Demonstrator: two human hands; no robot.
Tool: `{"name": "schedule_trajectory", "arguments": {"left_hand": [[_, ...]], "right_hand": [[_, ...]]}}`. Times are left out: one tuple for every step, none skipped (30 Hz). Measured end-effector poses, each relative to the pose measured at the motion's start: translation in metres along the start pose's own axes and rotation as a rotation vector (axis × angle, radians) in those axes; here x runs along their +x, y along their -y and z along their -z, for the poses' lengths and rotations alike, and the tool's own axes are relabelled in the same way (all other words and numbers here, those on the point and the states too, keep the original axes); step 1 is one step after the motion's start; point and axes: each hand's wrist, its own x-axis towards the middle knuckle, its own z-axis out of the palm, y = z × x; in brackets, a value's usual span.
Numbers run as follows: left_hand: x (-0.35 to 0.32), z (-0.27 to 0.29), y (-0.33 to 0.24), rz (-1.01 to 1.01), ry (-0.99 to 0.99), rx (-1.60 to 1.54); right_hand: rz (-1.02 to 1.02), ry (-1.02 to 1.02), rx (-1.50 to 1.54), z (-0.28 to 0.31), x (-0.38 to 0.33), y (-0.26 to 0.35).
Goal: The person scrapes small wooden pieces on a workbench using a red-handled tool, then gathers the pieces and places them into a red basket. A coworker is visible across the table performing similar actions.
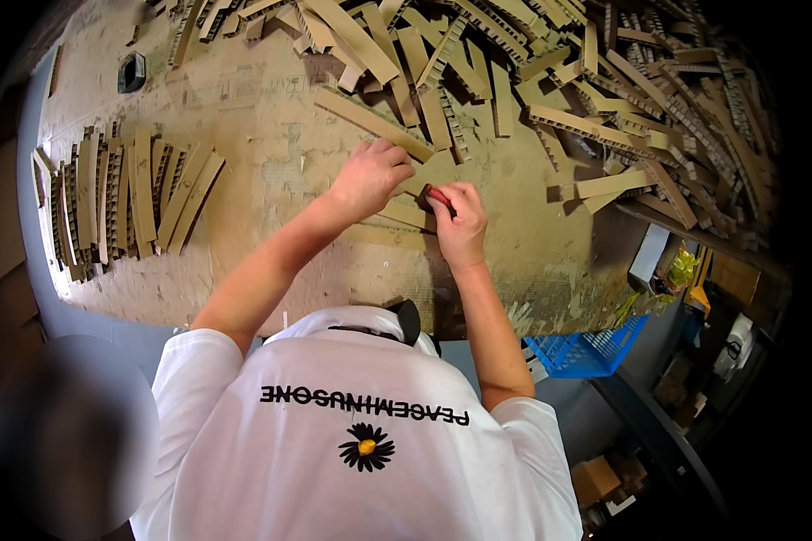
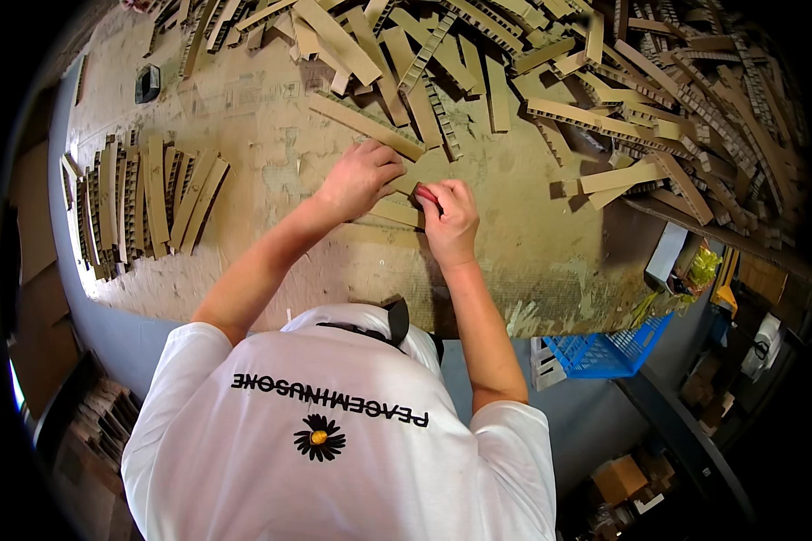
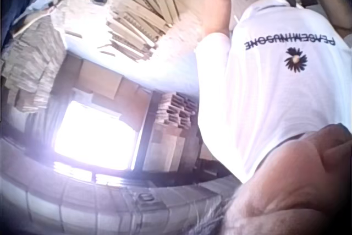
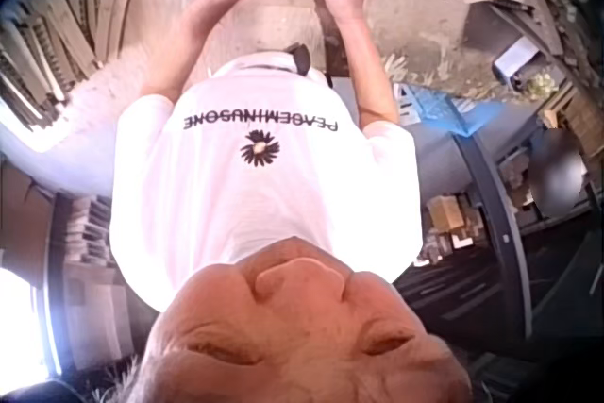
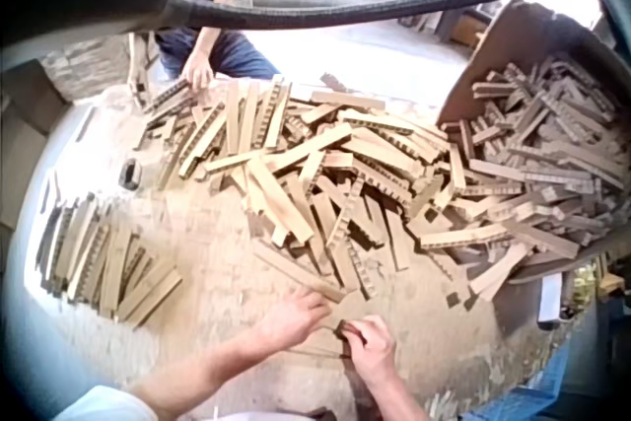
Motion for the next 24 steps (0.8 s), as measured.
{"name": "schedule_trajectory", "arguments": {"left_hand": [[-0.001, 0.0, 0.001, 0.004, 0.006, 0.0], [-0.001, 0.0, 0.0, 0.003, 0.0, 0.004], [-0.002, 0.0, 0.0, 0.003, -0.007, 0.008], [-0.002, -0.001, 0.0, -0.001, -0.016, 0.008], [-0.003, -0.001, 0.0, 0.001, -0.016, 0.007], [-0.004, -0.001, 0.001, 0.004, -0.015, 0.008], [-0.004, -0.001, 0.001, 0.006, -0.016, 0.008], [-0.005, -0.001, 0.001, 0.005, -0.024, 0.008], [-0.006, 0.0, 0.002, 0.003, -0.031, 0.008], [-0.006, 0.001, 0.002, 0.001, -0.038, 0.009], [-0.007, 0.002, 0.002, 0.004, -0.039, 0.005], [-0.007, 0.003, 0.001, 0.005, -0.039, 0.001], [-0.004, 0.003, 0.0, -0.009, -0.036, -0.006], [0.004, 0.002, -0.001, -0.033, -0.019, -0.02], [0.003, 0.006, -0.001, -0.064, 0.001, -0.033], [0.0, 0.004, -0.002, -0.043, -0.014, -0.078], [-0.007, -0.001, 0.0, -0.048, -0.029, -0.098], [-0.01, -0.008, 0.004, -0.024, -0.06, -0.079], [-0.009, 0.002, -0.003, 0.018, -0.024, -0.081], [-0.008, 0.006, 0.0, 0.011, -0.028, -0.079], [-0.009, 0.005, 0.001, 0.011, -0.025, -0.076], [-0.008, 0.005, 0.003, 0.025, -0.015, -0.064], [-0.003, 0.004, 0.002, 0.005, -0.011, -0.056], [0.001, 0.003, -0.002, -0.019, 0.005, -0.05]], "right_hand": [[0.02, -0.006, -0.027, -0.001, -0.001, -0.002], [0.039, -0.011, -0.054, -0.002, -0.002, -0.004], [0.059, -0.016, -0.081, -0.003, -0.003, -0.006], [0.057, -0.018, -0.091, -0.003, -0.002, -0.006], [0.056, -0.02, -0.101, -0.003, -0.002, -0.006], [0.055, -0.022, -0.11, -0.003, -0.002, -0.005], [0.047, -0.017, -0.114, -0.003, -0.002, -0.004], [0.039, -0.012, -0.117, -0.004, -0.002, -0.002], [0.032, -0.008, -0.119, -0.004, -0.002, -0.001], [0.048, -0.019, -0.122, -0.004, -0.001, 0.0], [0.064, -0.033, -0.125, -0.005, 0.0, 0.002], [0.08, -0.049, -0.128, -0.005, 0.0, 0.004], [0.082, -0.048, -0.098, -0.007, -0.004, 0.002], [0.097, -0.058, -0.084, -0.005, -0.002, -0.003], [0.11, -0.073, -0.072, -0.005, -0.001, -0.006], [0.203, -0.085, -0.09, -0.004, 0.001, -0.002], [0.195, -0.118, -0.074, -0.008, -0.005, -0.004], [0.192, -0.107, -0.146, -0.007, -0.004, -0.004], [0.189, -0.089, -0.141, -0.008, -0.003, -0.005], [0.092, -0.038, -0.106, -0.012, -0.002, -0.003], [0.093, -0.052, -0.148, -0.014, -0.003, -0.004], [0.089, -0.058, -0.174, -0.017, -0.004, -0.008], [0.089, -0.07, -0.183, -0.015, -0.003, -0.012], [0.075, -0.084, -0.191, -0.01, -0.008, -0.012]]}}
